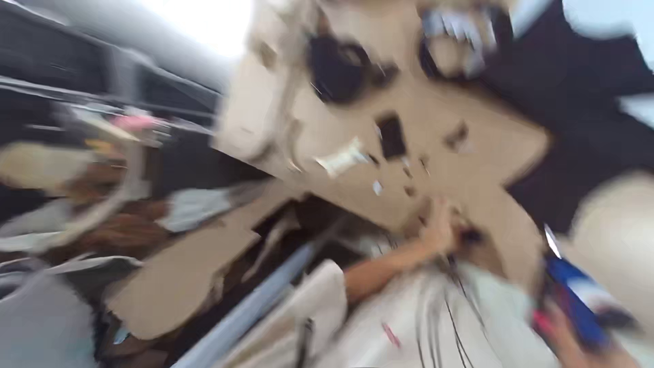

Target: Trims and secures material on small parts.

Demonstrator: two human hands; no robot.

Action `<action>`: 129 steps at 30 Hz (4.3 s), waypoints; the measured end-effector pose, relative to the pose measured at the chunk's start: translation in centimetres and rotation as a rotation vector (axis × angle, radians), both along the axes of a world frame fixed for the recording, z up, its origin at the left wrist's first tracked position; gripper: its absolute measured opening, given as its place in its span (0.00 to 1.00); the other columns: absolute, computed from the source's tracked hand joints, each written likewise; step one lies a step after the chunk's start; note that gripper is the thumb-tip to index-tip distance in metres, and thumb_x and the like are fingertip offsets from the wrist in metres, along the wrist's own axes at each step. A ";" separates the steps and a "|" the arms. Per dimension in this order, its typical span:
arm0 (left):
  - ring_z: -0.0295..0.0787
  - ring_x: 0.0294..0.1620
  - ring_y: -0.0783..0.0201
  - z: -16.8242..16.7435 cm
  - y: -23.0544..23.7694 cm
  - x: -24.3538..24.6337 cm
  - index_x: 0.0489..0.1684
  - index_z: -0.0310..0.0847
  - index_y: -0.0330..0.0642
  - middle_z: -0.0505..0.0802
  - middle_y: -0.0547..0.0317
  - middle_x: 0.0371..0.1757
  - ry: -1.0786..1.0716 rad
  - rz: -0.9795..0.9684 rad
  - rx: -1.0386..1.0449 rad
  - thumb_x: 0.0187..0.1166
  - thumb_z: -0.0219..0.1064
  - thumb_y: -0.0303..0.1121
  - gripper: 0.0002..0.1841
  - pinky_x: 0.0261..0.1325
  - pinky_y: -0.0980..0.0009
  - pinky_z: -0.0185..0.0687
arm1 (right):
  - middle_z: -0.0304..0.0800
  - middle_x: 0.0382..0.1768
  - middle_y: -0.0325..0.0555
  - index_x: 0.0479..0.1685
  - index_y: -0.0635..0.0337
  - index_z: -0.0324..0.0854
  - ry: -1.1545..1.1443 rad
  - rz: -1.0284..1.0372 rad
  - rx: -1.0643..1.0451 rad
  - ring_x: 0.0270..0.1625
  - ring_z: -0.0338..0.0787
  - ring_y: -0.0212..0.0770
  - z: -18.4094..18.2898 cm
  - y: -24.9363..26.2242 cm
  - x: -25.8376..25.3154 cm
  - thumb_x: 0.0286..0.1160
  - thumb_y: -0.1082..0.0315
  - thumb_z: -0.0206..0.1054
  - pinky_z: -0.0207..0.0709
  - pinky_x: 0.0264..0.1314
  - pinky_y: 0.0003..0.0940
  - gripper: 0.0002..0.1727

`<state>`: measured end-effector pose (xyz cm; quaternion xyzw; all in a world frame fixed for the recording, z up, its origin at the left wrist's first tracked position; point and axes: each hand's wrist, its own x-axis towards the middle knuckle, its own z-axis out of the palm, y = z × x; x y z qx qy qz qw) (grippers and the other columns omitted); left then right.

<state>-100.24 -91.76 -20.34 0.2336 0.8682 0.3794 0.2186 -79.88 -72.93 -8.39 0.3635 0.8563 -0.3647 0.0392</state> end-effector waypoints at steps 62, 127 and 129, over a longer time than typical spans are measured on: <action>0.90 0.65 0.46 -6.4 -3.4 5.9 0.38 0.90 0.32 0.95 0.43 0.51 0.633 0.014 0.106 0.77 0.67 0.19 0.05 0.78 0.50 0.80 | 0.88 0.49 0.59 0.61 0.67 0.86 0.413 0.891 0.242 0.59 0.86 0.61 -15.8 -3.4 -10.2 0.86 0.66 0.61 0.77 0.65 0.54 0.16; 0.90 0.62 0.57 -4.2 -4.4 2.0 0.44 0.89 0.41 0.95 0.56 0.54 0.407 0.072 -0.030 0.67 0.71 0.25 0.09 0.68 0.60 0.86 | 0.91 0.49 0.63 0.52 0.64 0.93 0.301 0.848 0.226 0.51 0.94 0.60 -14.1 -6.5 -13.2 0.69 0.72 0.70 0.89 0.52 0.54 0.14; 0.91 0.62 0.60 -3.9 -4.5 1.7 0.48 0.90 0.42 0.95 0.57 0.57 0.369 0.088 -0.024 0.76 0.69 0.30 0.08 0.67 0.61 0.87 | 0.93 0.51 0.62 0.51 0.60 0.93 0.189 0.716 0.098 0.53 0.94 0.61 -11.4 -4.9 -13.7 0.82 0.64 0.64 0.87 0.56 0.59 0.14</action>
